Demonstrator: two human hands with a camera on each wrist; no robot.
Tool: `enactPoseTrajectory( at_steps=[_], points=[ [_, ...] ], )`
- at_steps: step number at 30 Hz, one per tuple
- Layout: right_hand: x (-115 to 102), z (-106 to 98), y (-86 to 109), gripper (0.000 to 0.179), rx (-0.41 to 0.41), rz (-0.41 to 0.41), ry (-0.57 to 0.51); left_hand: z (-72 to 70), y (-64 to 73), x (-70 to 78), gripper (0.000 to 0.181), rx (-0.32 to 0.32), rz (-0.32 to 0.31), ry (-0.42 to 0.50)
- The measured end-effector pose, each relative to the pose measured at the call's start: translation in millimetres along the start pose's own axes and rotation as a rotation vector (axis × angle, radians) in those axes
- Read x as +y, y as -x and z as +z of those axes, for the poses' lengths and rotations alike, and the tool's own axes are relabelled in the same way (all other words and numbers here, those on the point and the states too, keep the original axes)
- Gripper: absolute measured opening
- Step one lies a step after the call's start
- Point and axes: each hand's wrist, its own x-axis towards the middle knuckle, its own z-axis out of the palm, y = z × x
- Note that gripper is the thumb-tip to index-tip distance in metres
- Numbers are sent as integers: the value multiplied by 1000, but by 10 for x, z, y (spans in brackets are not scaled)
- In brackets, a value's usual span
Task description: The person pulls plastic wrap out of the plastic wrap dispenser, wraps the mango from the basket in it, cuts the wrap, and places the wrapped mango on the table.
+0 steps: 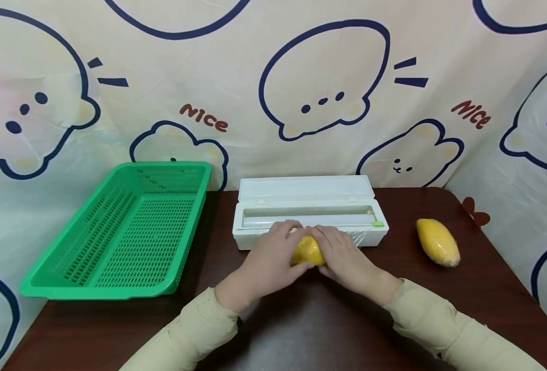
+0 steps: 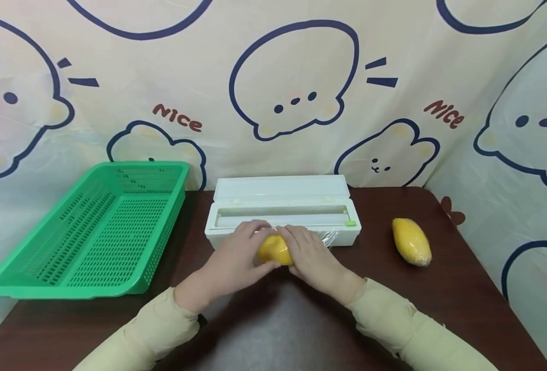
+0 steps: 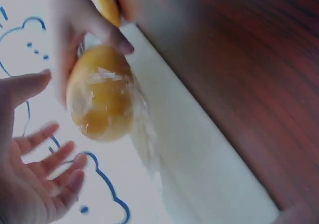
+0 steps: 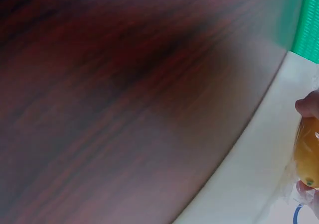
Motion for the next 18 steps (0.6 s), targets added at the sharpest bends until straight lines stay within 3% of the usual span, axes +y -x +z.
enactPoseTrajectory(
  at_steps=[4, 9, 12, 18],
  points=[
    [10, -50, -12, 92, -13, 49, -77, 67, -39, 71, 64, 29, 100, -122],
    [29, -77, -27, 82, -33, 83, -158, 194, -67, 41, 64, 95, 108, -210],
    [45, -98, -16, 79, -10, 70, -161, 230, -71, -17, 65, 123, 116, -182],
    [70, -142, 24, 87, 34, 11, -133, 195, -26, -108, 73, 90, 119, -65]
  ],
)
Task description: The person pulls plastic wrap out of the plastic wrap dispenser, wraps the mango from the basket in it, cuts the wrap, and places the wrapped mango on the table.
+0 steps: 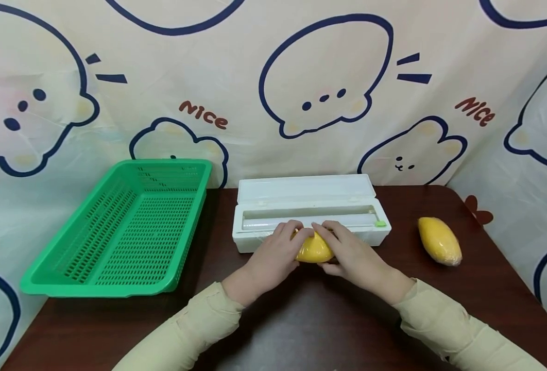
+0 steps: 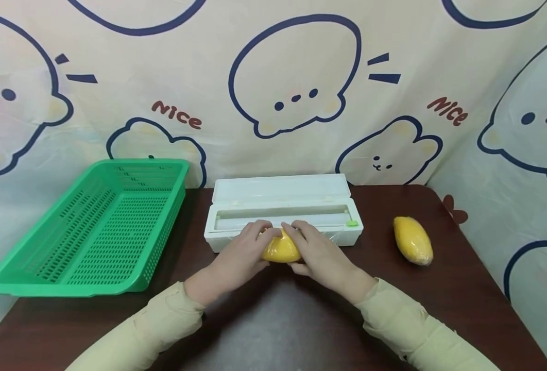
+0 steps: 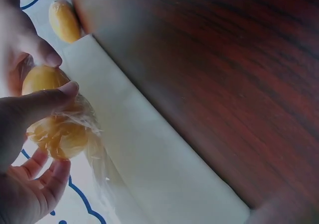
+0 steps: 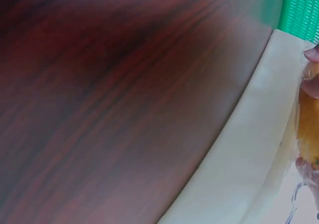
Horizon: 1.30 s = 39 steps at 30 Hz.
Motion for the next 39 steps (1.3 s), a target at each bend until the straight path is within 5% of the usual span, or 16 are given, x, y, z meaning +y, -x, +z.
enactPoseTrajectory(
  at_steps=[9, 20, 39],
  points=[
    [-12, -24, 110, 72, -59, 34, 28, 31, 55, -19, 61, 18, 44, 8],
    [93, -35, 76, 78, 106, -142, 57, 25, 65, -160, 55, 22, 21, 135],
    [68, -55, 44, 59, 13, -22, 50, -21, -2, -187, 60, -110, -20, 186]
  ],
)
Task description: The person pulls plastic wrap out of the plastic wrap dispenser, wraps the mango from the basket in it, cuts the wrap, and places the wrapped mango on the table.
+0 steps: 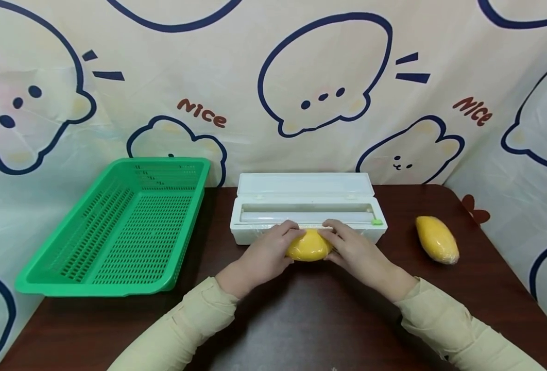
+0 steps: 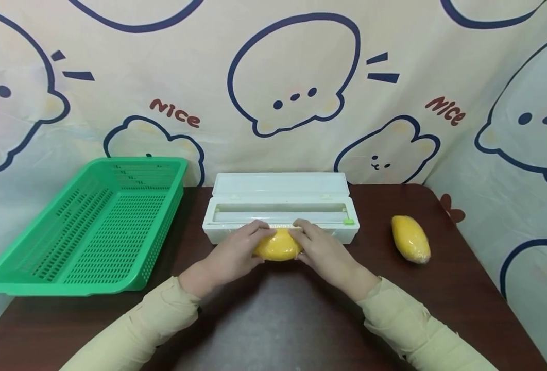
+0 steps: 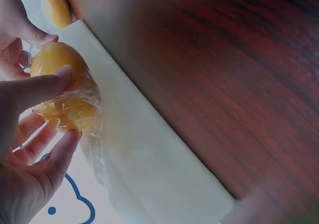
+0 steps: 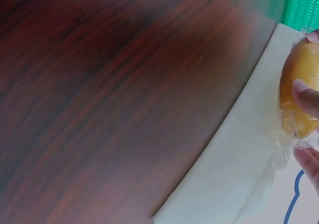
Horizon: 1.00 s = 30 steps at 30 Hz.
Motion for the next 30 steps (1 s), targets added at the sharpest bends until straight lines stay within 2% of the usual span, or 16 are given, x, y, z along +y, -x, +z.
enactPoseTrajectory(
  at_steps=[6, 14, 26, 30],
  points=[
    [13, 13, 4, 58, -17, -9, 24, -15, -26, -17, 60, -56, -46, 8],
    [15, 28, 10, 60, -46, 3, 33, 22, -12, -29, 60, -94, -80, 44],
    [38, 60, 3, 61, -109, -2, 40, 82, 37, -37, 52, -103, -103, 78],
    [52, 64, 7, 61, -114, -2, 20, 99, 36, -43, 49, -102, -89, 69]
  ],
)
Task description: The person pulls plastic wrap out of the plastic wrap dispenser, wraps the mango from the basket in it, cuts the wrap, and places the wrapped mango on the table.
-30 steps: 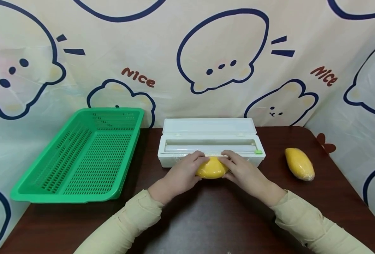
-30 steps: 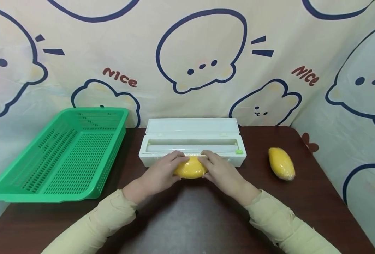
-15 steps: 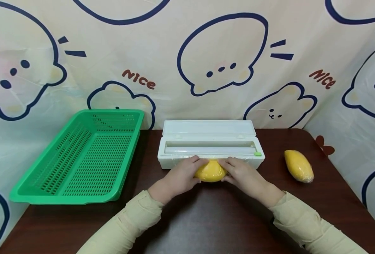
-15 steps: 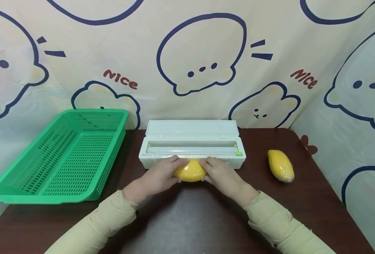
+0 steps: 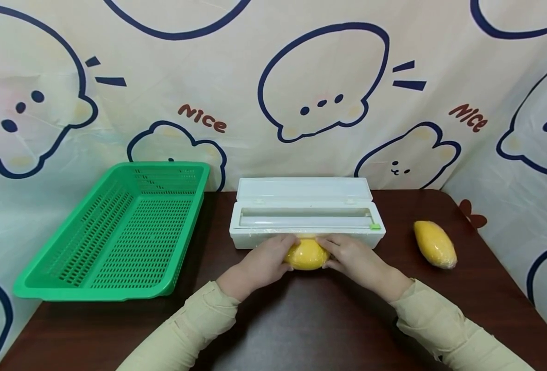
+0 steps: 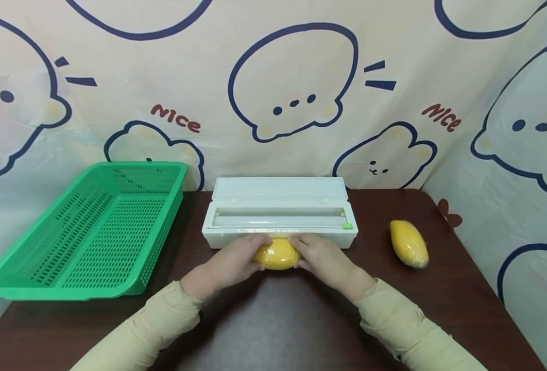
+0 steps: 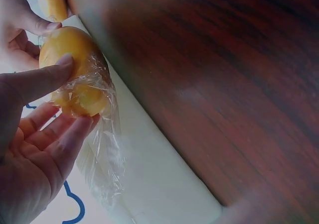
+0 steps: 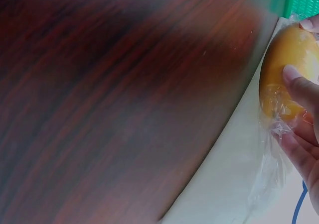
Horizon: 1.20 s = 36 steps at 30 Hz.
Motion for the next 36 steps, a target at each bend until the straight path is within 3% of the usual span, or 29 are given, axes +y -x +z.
enactPoseTrajectory(
  at_steps=[6, 18, 28, 36],
  points=[
    [-4, 1, 0, 56, -37, 27, -73, 40, 7, -32, 47, 0, 21, -6],
    [6, 36, 28, 49, -102, 62, -102, 63, -2, -51, 44, -45, 3, 35],
    [-36, 21, 77, 60, -149, 134, -123, -10, -4, -48, 46, -85, -41, 132],
    [-77, -23, 123, 71, -85, 90, -56, -118, 56, -68, 44, -94, -34, 233]
  ],
)
